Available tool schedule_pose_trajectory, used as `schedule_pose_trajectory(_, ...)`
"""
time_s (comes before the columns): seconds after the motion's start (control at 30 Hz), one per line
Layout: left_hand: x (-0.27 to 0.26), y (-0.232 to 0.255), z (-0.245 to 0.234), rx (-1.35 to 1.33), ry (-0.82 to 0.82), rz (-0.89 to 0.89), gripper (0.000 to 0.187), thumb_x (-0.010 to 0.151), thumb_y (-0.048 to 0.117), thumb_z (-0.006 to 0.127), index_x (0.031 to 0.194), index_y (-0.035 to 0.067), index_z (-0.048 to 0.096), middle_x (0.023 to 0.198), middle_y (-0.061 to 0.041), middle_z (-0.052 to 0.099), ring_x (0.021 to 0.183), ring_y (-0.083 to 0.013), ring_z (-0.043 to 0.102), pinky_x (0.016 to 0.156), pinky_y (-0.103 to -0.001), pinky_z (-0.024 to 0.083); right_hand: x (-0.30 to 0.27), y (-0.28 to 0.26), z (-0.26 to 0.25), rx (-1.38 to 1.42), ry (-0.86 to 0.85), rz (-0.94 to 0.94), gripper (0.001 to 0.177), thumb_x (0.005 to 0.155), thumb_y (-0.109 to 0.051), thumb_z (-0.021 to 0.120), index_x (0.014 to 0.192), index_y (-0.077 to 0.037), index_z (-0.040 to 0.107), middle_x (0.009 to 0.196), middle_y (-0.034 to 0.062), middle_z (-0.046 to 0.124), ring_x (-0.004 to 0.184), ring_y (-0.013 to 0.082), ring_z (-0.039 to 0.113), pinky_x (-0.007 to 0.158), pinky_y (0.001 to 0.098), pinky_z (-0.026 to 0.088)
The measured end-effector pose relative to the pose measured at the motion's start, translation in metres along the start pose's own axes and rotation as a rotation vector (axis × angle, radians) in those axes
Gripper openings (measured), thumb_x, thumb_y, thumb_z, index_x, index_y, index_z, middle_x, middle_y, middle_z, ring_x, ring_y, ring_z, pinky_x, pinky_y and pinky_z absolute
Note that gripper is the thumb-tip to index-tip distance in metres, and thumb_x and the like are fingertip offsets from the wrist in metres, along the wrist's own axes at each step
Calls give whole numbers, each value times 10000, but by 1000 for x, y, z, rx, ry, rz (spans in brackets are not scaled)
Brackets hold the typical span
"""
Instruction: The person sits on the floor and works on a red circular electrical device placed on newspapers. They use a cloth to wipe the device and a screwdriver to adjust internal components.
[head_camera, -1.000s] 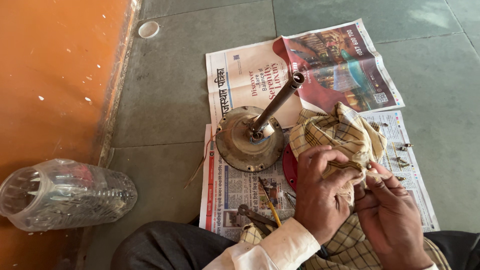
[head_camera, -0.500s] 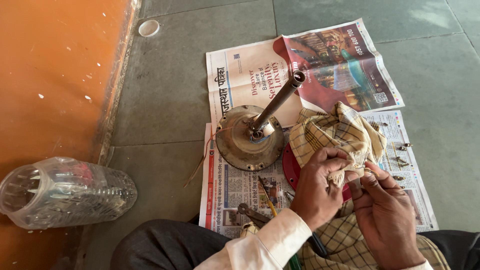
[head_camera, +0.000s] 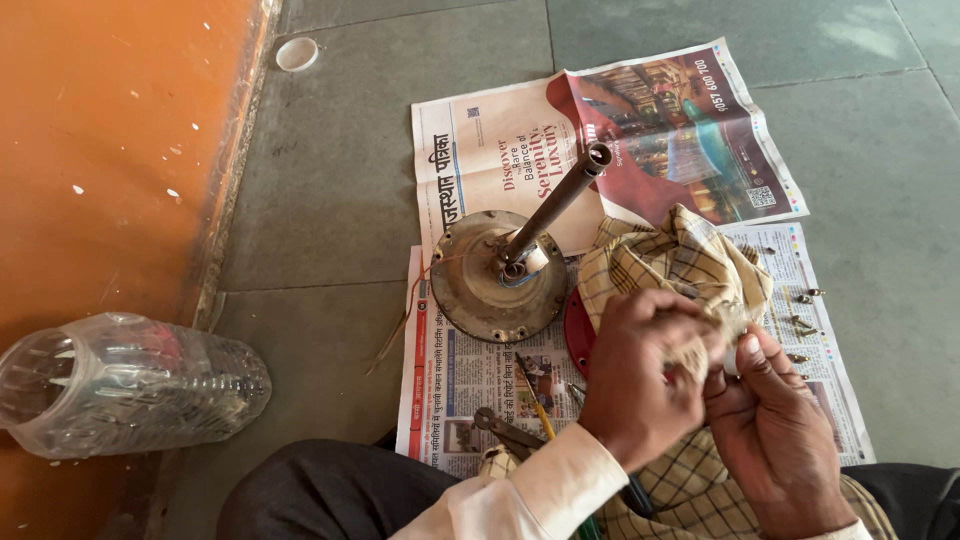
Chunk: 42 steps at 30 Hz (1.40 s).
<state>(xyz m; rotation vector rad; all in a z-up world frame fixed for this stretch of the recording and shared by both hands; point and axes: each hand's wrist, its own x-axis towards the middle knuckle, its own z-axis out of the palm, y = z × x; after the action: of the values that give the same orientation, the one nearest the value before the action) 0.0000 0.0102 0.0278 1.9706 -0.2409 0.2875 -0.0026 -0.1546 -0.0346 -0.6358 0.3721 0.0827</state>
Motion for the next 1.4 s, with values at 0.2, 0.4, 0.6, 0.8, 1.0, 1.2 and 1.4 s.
schedule_pose_trajectory(0.2, -8, 14, -7, 160, 38, 110, 320, 741, -49, 725, 1053, 12, 762, 1296, -115, 588, 1317, -313, 493, 1167, -435, 409, -5, 6, -6, -99, -38, -101, 227, 1079, 2, 526, 1274, 16, 642, 1215, 136, 691, 1069, 161, 679, 962, 293, 556)
schedule_pose_trajectory(0.4, -7, 13, -3, 7, 50, 33, 297, 755, -76, 682, 1035, -2, 748, 1306, -124, 590, 1296, -315, 518, 1128, -423, 441, -10, 12, 1, -178, -26, -245, 188, 1066, 47, 556, 1224, 30, 657, 1176, 161, 702, 1045, 187, 702, 947, 299, 578)
schedule_pose_trajectory(0.6, -5, 4, 9, -300, 43, -106, 222, 864, -100, 619, 1060, -31, 700, 1248, -124, 623, 1142, -294, 678, 1009, -353, 598, -13, 12, 6, -170, -41, -241, 157, 1069, 28, 579, 1198, 30, 669, 1153, 162, 704, 1033, 208, 709, 947, 319, 591)
schedule_pose_trajectory(0.8, -3, -12, 2, -162, -45, 58, 342, 826, -134, 633, 1144, -37, 714, 1217, -125, 661, 1073, -289, 722, 968, -346, 614, -6, 11, -3, -128, 37, -127, 182, 1052, 7, 572, 1206, -6, 668, 1151, 123, 715, 1039, 167, 700, 917, 278, 576)
schedule_pose_trajectory(1.0, -1, -28, -2, 125, -113, 124, 263, 874, -82, 676, 1117, -2, 740, 1146, -110, 695, 997, -271, 720, 893, -370, 608, -3, 7, -8, -122, 43, -69, 174, 1091, -64, 576, 1236, -27, 666, 1119, 64, 697, 1001, 128, 674, 916, 266, 558)
schedule_pose_trajectory(1.2, 8, -35, 4, -59, 54, -113, 217, 904, -49, 634, 1094, 15, 717, 1126, -148, 740, 974, -240, 745, 879, -323, 620, 3, 1, -1, 2, -29, -29, 195, 1107, -100, 594, 1279, -14, 627, 1122, 58, 681, 1011, 138, 663, 983, 285, 556)
schedule_pose_trajectory(1.4, 16, -33, 1, -370, 83, -435, 171, 959, 47, 605, 1108, 49, 690, 1041, -139, 762, 876, -214, 757, 767, -313, 636, 6, 0, -5, 151, -25, 41, 265, 1083, -110, 605, 1327, -7, 603, 1240, 63, 665, 1074, 130, 655, 958, 255, 569)
